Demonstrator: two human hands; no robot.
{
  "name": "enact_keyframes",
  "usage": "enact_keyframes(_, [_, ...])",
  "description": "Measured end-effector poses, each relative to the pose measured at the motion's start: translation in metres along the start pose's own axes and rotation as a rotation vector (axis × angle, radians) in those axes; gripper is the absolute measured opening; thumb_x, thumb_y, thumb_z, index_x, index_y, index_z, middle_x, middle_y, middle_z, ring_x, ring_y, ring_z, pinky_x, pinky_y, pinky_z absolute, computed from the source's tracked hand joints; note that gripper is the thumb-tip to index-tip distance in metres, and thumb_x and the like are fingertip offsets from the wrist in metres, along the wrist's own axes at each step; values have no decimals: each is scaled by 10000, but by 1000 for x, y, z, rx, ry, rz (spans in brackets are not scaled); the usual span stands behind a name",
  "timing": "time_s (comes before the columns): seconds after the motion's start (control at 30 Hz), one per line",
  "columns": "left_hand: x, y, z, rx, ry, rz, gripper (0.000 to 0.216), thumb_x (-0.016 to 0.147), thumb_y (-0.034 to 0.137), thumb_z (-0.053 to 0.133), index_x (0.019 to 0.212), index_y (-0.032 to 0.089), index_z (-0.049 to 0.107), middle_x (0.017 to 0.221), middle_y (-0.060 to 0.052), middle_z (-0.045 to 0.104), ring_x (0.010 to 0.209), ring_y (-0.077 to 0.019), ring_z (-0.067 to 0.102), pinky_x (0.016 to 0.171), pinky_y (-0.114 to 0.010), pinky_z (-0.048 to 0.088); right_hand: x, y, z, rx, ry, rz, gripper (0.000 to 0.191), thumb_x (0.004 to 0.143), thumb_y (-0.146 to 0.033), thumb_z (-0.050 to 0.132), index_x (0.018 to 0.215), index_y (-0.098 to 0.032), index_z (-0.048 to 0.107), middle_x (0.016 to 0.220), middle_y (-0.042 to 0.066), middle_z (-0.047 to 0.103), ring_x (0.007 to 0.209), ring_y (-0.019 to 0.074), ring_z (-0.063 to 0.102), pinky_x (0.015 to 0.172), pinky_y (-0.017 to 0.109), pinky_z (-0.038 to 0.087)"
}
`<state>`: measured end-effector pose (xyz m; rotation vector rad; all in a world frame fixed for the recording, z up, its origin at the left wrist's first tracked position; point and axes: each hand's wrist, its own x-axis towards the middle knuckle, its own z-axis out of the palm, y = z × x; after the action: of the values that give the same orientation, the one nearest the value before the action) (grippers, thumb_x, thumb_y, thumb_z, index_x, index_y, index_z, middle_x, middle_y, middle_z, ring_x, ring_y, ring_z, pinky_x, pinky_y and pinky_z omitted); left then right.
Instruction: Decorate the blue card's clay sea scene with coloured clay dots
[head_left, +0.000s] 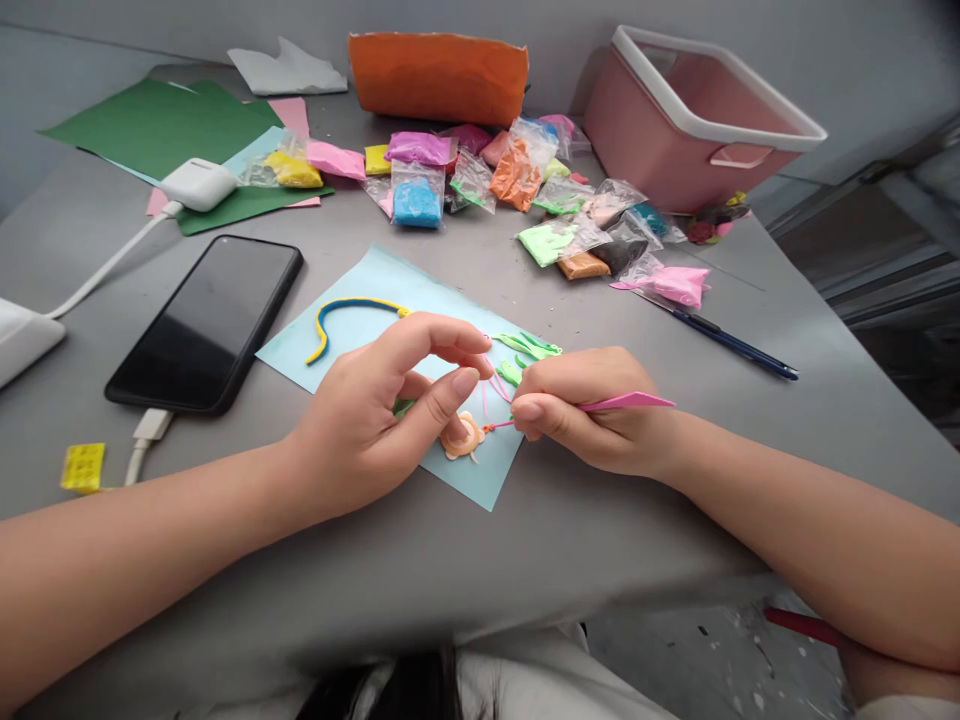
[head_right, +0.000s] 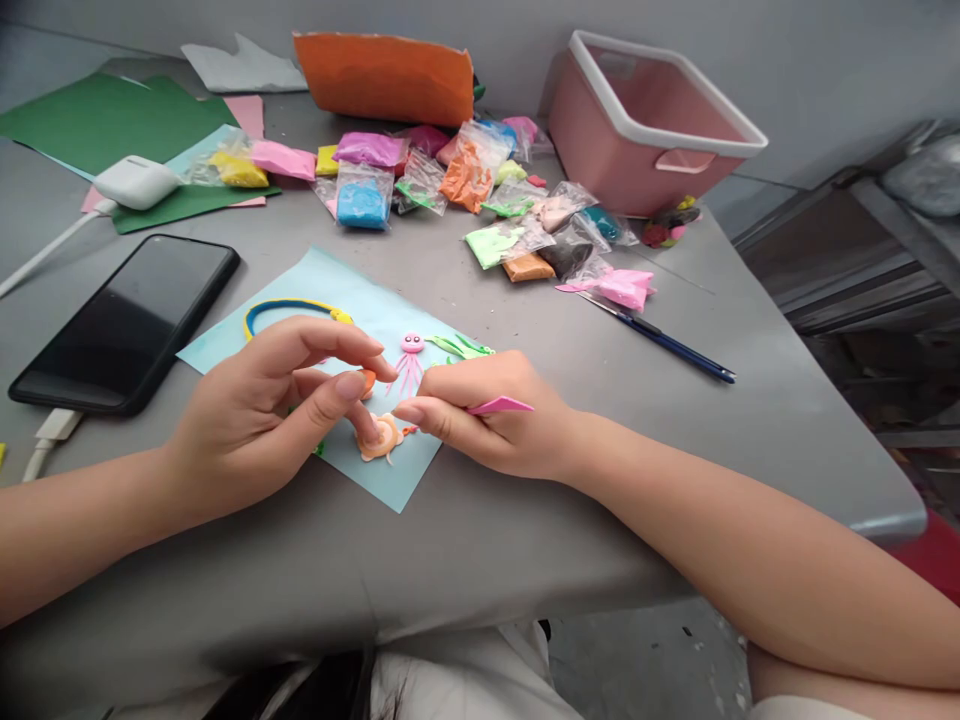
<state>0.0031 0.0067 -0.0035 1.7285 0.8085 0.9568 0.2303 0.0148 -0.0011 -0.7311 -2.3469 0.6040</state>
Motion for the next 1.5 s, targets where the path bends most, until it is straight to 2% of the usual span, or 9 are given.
enact_keyframes(0.13, [-1,0,0,9,2,4,106,1006,268,545,1090,208,568,1036,-35,637,560,-105,712,596,-279,671,-1,0,1,-4,-19,-15,448,1064,-329,466,640,-186,488,528,-38,503,484,71,379,484,222,328])
enact_keyframes(0.23, [-1,-1,0,8,2,-10,107,1001,281,553,1082,212,568,1040,-38,648,563,-105,706,599,-285,674,-2,-1,1,132,3,59,454,1067,-363,453,656,-185,527,542,-23,529,491,80,433,476,233,343])
enact_keyframes(0.4, [0,1,1,5,19,-4,96,1001,268,550,1070,208,578,1034,-34,661,557,-98,692,592,-293,666,0,6,1,537,270,229,509,1064,-506,378,732,-206,620,562,-5,528,509,130,504,475,280,393])
enact_keyframes(0.47, [0,1,2,80,42,51,92,984,229,577,1072,204,590,1007,-28,691,649,-116,720,664,-291,662,1,9,2,515,383,202,546,1067,-525,331,717,-216,613,599,12,548,568,153,536,546,310,446])
enact_keyframes(0.57, [-1,-1,1,231,78,177,156,934,172,647,1081,208,608,979,-25,747,864,-149,737,829,-298,632,2,9,3,375,513,139,441,1062,-462,423,759,-215,627,701,22,588,654,152,567,639,320,490])
enact_keyframes(0.73, [-1,-4,1,140,58,158,266,884,143,696,1114,228,593,1062,-40,749,907,-152,748,873,-303,636,0,-4,2,102,355,26,98,998,-215,602,1015,-248,693,723,-7,582,620,117,556,588,276,483])
enact_keyframes(0.9, [0,-2,2,-6,35,103,311,879,119,687,1134,239,555,982,-4,777,903,-145,775,858,-273,652,-1,-10,-1,-78,205,-85,192,932,-176,700,1098,-267,723,810,18,596,672,114,594,599,252,528])
enact_keyframes(1.07, [-3,1,1,-8,5,47,317,888,154,690,1163,240,558,1003,-14,805,861,-169,795,801,-270,656,0,-10,-1,-138,210,-144,146,944,-157,679,1044,-248,735,801,12,576,672,96,596,601,229,539])
enact_keyframes(1.5, [-2,2,0,-33,-23,98,296,892,131,686,1142,227,562,962,-5,795,780,-138,780,731,-231,639,1,-10,-3,-60,182,-155,99,953,-129,652,975,-225,666,885,34,649,774,116,665,703,242,600])
